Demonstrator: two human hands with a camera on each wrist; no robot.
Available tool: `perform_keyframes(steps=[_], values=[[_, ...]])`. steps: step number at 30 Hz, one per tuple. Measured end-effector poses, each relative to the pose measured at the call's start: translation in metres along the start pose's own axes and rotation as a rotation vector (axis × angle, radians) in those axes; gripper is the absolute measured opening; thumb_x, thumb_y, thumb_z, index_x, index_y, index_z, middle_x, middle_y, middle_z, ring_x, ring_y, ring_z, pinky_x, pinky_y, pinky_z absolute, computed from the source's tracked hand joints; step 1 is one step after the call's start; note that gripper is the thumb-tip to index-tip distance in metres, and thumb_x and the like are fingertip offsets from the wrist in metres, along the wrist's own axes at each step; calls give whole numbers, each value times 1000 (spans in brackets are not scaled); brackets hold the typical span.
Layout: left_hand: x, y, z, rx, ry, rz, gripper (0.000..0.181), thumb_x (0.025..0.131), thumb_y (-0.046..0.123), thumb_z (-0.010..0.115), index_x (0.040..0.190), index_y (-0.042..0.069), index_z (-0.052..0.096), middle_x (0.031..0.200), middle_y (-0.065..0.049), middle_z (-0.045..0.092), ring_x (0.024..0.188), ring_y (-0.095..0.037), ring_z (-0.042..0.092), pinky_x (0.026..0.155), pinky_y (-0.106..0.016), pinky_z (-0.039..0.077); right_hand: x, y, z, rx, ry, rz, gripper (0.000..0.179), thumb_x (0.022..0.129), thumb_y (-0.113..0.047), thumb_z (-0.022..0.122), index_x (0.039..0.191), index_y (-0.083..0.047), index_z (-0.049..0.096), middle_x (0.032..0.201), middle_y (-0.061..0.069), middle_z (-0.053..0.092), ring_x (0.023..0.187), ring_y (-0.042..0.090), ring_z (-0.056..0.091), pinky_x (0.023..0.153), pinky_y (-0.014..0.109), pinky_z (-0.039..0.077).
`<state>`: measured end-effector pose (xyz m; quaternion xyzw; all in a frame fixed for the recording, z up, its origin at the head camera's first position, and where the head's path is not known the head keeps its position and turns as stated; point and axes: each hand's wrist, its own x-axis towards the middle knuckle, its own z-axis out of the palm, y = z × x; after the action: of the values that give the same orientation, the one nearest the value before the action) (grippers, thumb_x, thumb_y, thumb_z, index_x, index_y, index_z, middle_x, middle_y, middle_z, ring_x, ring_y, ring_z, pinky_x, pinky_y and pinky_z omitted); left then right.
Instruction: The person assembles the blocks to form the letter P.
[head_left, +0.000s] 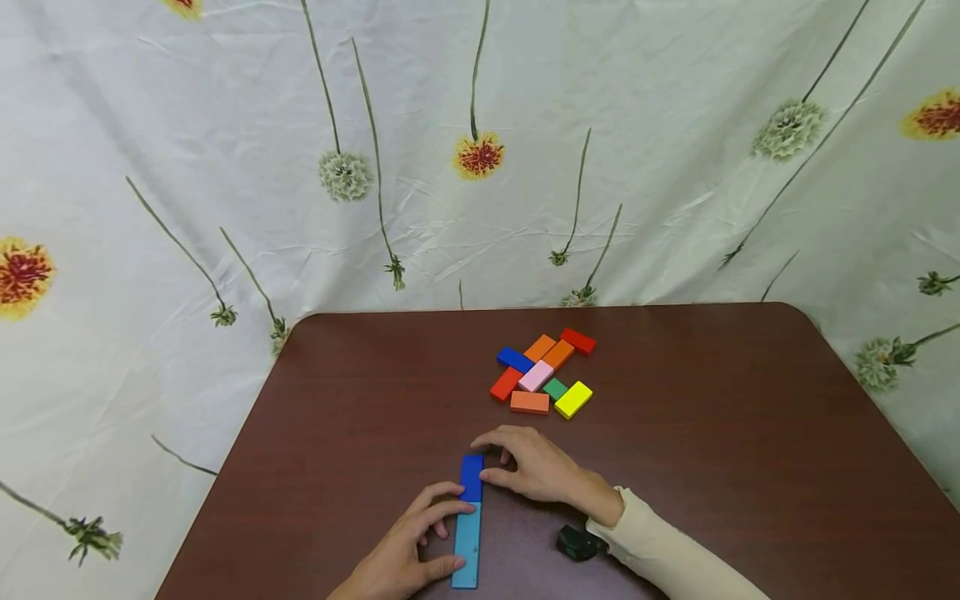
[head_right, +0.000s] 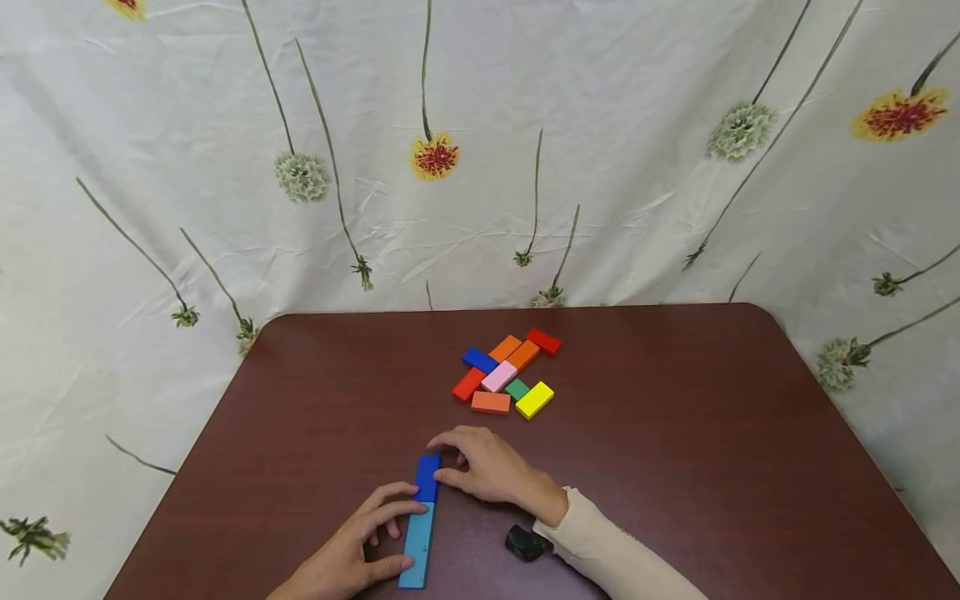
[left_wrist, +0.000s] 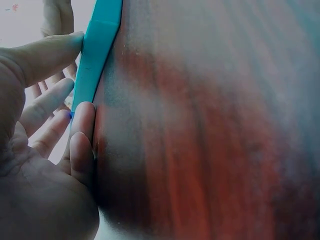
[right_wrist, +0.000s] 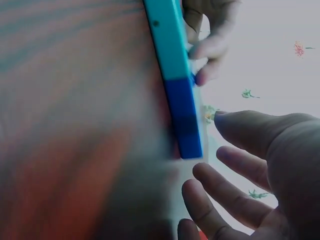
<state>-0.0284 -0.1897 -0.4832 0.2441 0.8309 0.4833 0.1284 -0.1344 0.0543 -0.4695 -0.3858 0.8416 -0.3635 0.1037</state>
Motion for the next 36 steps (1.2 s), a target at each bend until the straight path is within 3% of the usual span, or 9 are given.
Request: perform_keyframes(steps=[11, 18, 24, 28, 36], values=[[-2, -2, 2, -9, 5, -5, 47, 93, 29, 73, 136, 14, 60, 144, -18, 41, 92, -5, 45, 67, -21, 41, 4, 6, -40, -96, 25, 6, 34, 93, -25, 72, 123, -8, 68, 111, 4, 70, 87, 17, 60, 77, 26, 49], [-2, -3, 2, -23, 2, -19, 47, 92, 29, 73, 135, 15, 60, 145, -17, 41, 92, -6, 45, 67, -21, 41, 13, 17, -65, -169, 43, 24, 36, 91, -24, 75, 121, -4, 69, 118, 10, 70, 101, 27, 62, 90, 43, 50], [-2, -3, 2, -23, 6, 5, 47, 93, 28, 73, 136, 15, 60, 146, -18, 42, 92, -9, 46, 68, -21, 41, 19, 31, -77, -222, 46, 51, 35, 89, -22, 76, 118, -3, 70, 117, 11, 70, 107, 30, 62, 103, 53, 40], [-1, -2, 2, -17, 14, 30, 47, 92, 27, 73, 135, 14, 60, 147, -19, 42, 92, -11, 47, 68, -21, 41, 22, 38, -79, -246, 31, 79, 35, 90, -21, 76, 119, -2, 70, 116, 11, 71, 106, 27, 63, 103, 51, 41], [-1, 0, 1, -37, 6, 3, 46, 93, 28, 73, 135, 15, 60, 149, -18, 42, 93, -11, 47, 68, -21, 40, 26, 45, -80, -254, 1, 95, 31, 89, -17, 77, 116, -3, 72, 112, 8, 73, 104, 25, 66, 92, 41, 52]])
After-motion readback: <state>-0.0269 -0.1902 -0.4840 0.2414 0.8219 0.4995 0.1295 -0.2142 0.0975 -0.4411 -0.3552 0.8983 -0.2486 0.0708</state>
